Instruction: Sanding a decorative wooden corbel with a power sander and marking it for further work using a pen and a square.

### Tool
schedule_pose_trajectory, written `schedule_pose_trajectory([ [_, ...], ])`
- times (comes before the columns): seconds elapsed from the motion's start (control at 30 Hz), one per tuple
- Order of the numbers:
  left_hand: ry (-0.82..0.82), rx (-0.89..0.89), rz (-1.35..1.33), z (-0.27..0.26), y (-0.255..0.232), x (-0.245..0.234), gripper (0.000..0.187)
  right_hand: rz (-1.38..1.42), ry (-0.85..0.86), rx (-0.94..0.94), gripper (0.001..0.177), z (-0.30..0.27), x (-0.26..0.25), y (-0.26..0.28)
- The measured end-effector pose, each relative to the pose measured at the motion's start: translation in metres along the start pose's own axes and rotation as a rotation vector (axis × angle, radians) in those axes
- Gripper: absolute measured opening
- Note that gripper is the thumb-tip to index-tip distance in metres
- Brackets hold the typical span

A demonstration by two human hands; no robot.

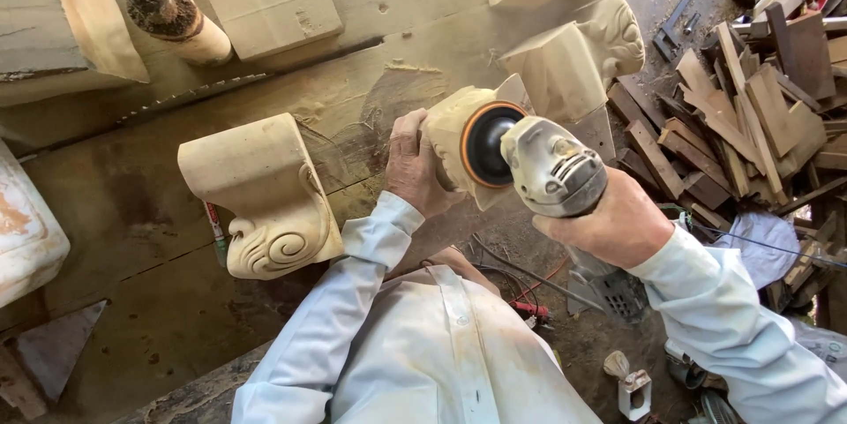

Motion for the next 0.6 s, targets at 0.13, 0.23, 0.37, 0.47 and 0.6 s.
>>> schedule_pose_trajectory([
  [0.13,0.066,-0.013,-0.025,0.003,0.004,-0.003,0.124,0.046,-0.048,-0.005,0.037,-0.006,-0.004,-0.016],
  [0.23,0.138,-0.017,-0.079,0.006,0.001,-0.005,0.127,0.069,-0.072,-0.012,0.035,-0.008,-0.008,-0.029],
  [0.37,0.087,-0.056,0.081,0.003,0.0,0.002,0.122,-0.007,-0.055,-0.021,0.035,-0.014,-0.006,-0.023],
  [0.47,0.069,-0.06,0.12,-0.003,0.005,0.009,0.124,-0.008,-0.026,-0.021,0.037,-0.014,0.0,-0.019],
  [0.6,0.096,-0.034,0.126,-0.001,0.003,0.008,0.124,-0.003,-0.005,0.021,0.034,-0.018,0.006,-0.011],
])
Point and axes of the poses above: each hand's wrist, its own z-axis towards the middle knuckle, its own x-axis out of the palm, y = z × x, the point moved 5 cm from there along z, towards the middle knuckle, and after that the axes turned 13 degrees about -z, right-handed, at the moved point
